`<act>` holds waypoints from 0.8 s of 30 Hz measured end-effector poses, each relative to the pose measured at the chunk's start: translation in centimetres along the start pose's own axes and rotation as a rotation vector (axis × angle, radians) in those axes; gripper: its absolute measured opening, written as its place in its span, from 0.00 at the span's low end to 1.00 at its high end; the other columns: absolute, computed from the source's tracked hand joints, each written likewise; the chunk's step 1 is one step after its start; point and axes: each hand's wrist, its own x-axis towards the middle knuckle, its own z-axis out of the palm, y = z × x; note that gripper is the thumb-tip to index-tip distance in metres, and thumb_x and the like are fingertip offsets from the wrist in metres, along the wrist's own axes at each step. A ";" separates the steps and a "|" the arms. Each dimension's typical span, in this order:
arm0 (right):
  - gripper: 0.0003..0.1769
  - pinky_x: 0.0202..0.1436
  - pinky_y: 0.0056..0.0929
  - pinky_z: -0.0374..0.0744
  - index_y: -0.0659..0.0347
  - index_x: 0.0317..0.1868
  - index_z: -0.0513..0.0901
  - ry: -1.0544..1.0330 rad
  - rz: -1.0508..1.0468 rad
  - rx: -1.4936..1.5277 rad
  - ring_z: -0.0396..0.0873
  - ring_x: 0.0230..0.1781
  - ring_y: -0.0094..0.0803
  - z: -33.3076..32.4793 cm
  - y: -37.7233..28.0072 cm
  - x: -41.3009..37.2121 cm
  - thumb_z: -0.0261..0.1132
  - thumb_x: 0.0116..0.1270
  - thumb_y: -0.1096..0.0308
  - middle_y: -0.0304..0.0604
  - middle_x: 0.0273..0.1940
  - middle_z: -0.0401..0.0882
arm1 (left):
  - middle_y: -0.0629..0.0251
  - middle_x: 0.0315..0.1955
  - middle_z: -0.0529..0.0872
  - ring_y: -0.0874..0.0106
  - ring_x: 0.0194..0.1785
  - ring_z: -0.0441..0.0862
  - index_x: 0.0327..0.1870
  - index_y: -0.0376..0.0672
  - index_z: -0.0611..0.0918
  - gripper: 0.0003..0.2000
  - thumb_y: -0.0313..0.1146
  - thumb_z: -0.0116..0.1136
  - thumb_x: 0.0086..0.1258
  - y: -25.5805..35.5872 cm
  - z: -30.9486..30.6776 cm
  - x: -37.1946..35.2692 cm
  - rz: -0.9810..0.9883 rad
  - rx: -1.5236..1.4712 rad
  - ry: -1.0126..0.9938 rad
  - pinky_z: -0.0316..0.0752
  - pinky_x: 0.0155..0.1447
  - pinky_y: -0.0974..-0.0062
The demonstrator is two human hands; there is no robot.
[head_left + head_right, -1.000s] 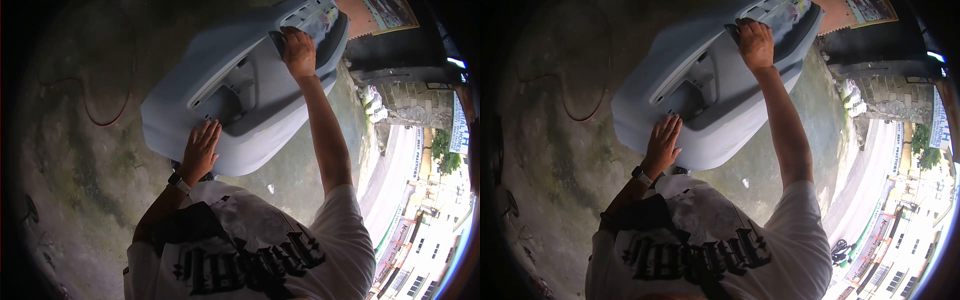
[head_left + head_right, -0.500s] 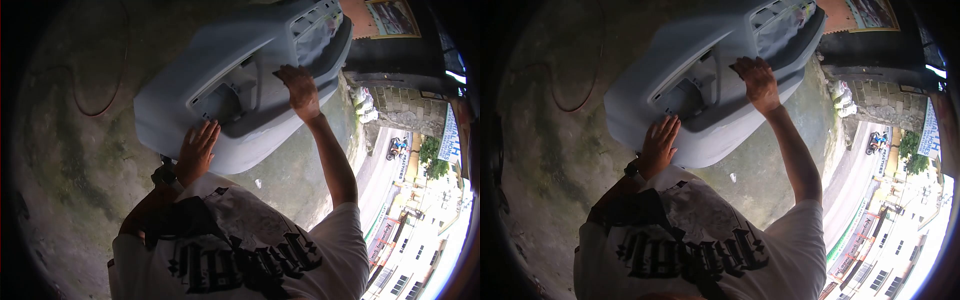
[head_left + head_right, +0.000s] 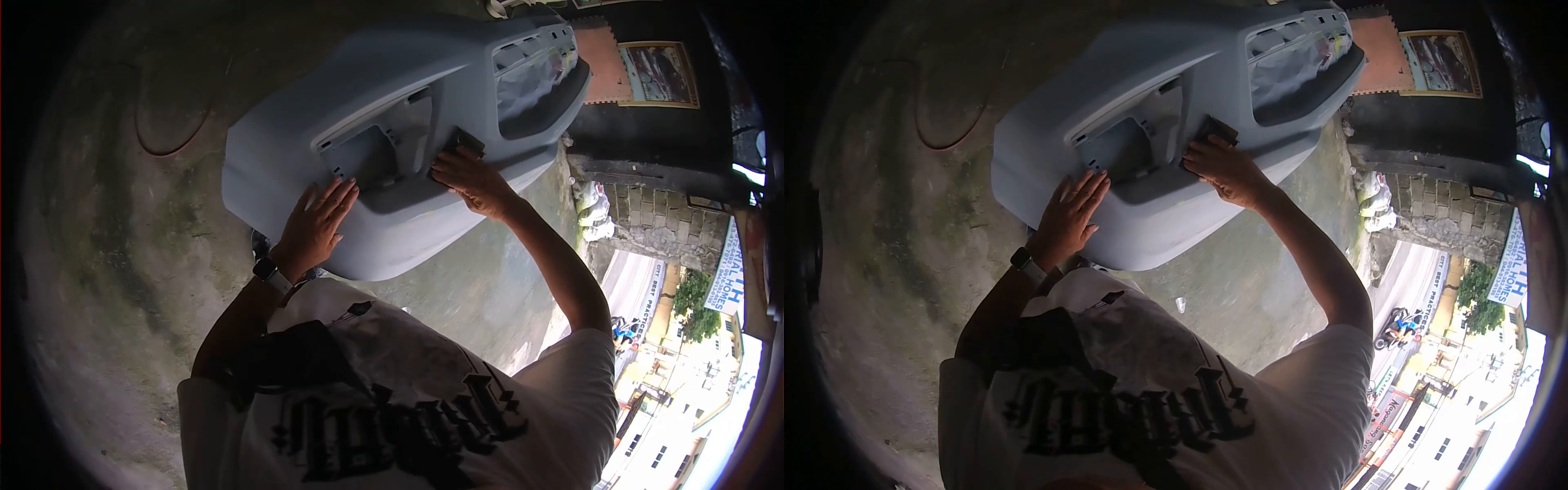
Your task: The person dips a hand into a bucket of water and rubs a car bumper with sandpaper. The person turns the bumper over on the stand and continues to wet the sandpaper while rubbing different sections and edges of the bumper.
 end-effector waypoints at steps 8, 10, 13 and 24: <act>0.27 0.86 0.43 0.53 0.46 0.72 0.75 0.334 0.007 -0.145 0.60 0.81 0.32 -2.7 11.1 5.2 0.64 0.74 0.65 0.35 0.76 0.70 | 0.65 0.82 0.57 0.64 0.84 0.54 0.82 0.45 0.58 0.49 0.42 0.75 0.61 0.8 0.7 -0.1 -0.043 0.063 0.034 0.58 0.82 0.53; 0.27 0.86 0.43 0.52 0.46 0.72 0.75 0.425 0.056 -0.069 0.59 0.81 0.32 -2.1 9.9 5.2 0.64 0.74 0.65 0.35 0.76 0.69 | 0.65 0.82 0.57 0.64 0.84 0.53 0.82 0.45 0.58 0.49 0.42 0.75 0.61 0.5 0.7 0.1 -0.039 0.071 0.048 0.58 0.82 0.53; 0.26 0.84 0.47 0.58 0.51 0.70 0.77 0.096 -0.067 0.023 0.64 0.79 0.38 -0.4 3.0 1.0 0.65 0.72 0.69 0.39 0.73 0.73 | 0.63 0.83 0.55 0.62 0.85 0.51 0.82 0.44 0.56 0.49 0.40 0.75 0.62 0.6 1.2 -0.1 -0.042 0.044 0.038 0.55 0.83 0.53; 0.21 0.77 0.48 0.65 0.50 0.59 0.85 0.222 0.325 0.018 0.69 0.71 0.45 0.0 1.7 -6.0 0.70 0.65 0.67 0.45 0.64 0.76 | 0.63 0.83 0.54 0.63 0.85 0.49 0.83 0.46 0.54 0.51 0.42 0.75 0.61 0.3 1.6 -0.3 -0.035 0.042 0.060 0.53 0.84 0.53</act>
